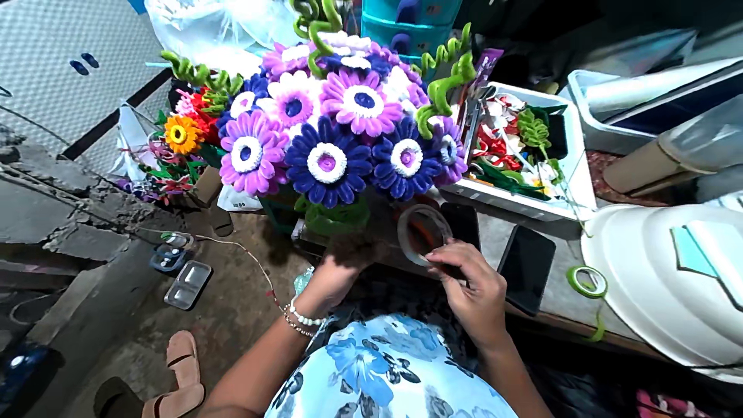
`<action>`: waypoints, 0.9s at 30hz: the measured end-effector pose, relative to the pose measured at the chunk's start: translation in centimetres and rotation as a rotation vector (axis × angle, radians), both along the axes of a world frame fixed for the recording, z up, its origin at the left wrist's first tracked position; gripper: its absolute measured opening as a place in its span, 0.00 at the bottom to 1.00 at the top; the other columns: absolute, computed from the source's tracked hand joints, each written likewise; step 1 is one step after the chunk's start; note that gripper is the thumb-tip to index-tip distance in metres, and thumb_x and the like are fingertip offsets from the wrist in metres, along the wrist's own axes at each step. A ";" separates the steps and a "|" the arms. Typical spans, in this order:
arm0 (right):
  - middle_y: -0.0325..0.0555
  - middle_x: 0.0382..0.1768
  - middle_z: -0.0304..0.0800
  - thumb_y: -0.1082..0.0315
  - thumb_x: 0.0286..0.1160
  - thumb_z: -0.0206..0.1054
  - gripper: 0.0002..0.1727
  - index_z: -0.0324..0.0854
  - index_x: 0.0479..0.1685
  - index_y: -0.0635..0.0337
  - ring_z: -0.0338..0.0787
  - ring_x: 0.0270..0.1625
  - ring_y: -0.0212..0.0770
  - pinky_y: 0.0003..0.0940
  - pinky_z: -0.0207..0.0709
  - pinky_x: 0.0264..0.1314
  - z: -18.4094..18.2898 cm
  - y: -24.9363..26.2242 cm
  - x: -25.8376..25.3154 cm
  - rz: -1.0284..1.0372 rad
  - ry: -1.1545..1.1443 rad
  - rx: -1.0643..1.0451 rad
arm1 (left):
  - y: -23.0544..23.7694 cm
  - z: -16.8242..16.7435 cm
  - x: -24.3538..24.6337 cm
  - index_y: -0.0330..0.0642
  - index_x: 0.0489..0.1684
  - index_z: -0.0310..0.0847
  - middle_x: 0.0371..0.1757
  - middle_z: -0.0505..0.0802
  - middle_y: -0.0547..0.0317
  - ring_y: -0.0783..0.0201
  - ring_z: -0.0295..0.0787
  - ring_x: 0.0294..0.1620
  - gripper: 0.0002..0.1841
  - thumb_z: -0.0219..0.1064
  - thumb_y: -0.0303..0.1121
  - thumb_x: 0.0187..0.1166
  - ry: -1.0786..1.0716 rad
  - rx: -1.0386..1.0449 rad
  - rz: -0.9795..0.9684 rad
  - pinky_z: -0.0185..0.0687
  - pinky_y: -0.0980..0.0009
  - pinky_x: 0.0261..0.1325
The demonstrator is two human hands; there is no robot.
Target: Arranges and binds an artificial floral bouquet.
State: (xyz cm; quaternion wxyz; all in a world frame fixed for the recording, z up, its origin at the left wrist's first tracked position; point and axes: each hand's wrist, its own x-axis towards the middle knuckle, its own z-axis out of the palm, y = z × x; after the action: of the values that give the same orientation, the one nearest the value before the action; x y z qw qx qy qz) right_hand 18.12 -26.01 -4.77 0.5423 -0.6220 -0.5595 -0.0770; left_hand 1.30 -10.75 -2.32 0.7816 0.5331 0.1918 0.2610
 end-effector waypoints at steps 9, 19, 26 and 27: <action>0.42 0.43 0.95 0.66 0.80 0.65 0.09 0.90 0.43 0.58 0.92 0.58 0.35 0.31 0.75 0.78 -0.1 0.2 1.9 -0.190 -0.182 -0.031 | 0.8 -1.3 0.4 0.40 0.57 0.81 0.52 0.95 0.58 0.64 0.93 0.54 0.12 0.54 0.22 0.85 -0.056 -0.226 -0.039 0.87 0.67 0.64; 0.66 0.48 0.93 0.72 0.78 0.69 0.11 0.89 0.51 0.70 0.92 0.53 0.69 0.68 0.80 0.60 1.5 3.0 17.4 -0.618 -0.279 -0.273 | 4.2 -6.6 -4.0 0.49 0.52 0.87 0.51 0.95 0.69 0.81 0.87 0.53 0.13 0.54 0.34 0.88 0.127 1.188 0.844 0.78 0.80 0.63; 0.66 0.52 0.93 0.70 0.79 0.70 0.10 0.90 0.49 0.68 0.90 0.60 0.70 0.71 0.76 0.67 -0.1 4.6 19.6 -0.499 -0.254 -0.545 | 0.8 -16.4 -13.4 0.22 0.79 0.66 0.80 0.63 0.12 0.13 0.57 0.80 0.41 0.71 0.47 0.73 0.883 0.900 0.696 0.49 0.20 0.75; 0.67 0.55 0.92 0.68 0.81 0.68 0.13 0.89 0.53 0.69 0.88 0.63 0.71 0.70 0.75 0.70 -0.1 4.6 19.0 -0.479 -0.264 -0.489 | -0.9 -16.7 -14.1 0.21 0.83 0.61 0.81 0.63 0.10 0.13 0.57 0.81 0.46 0.72 0.51 0.73 1.084 0.781 0.562 0.47 0.21 0.78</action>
State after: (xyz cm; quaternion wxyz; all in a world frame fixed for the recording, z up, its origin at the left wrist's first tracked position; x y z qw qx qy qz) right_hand 37.10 -21.37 -4.88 0.2672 -0.8313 -0.4652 -0.1453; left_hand -12.79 -11.65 -19.00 0.2326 0.7586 0.5747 0.2005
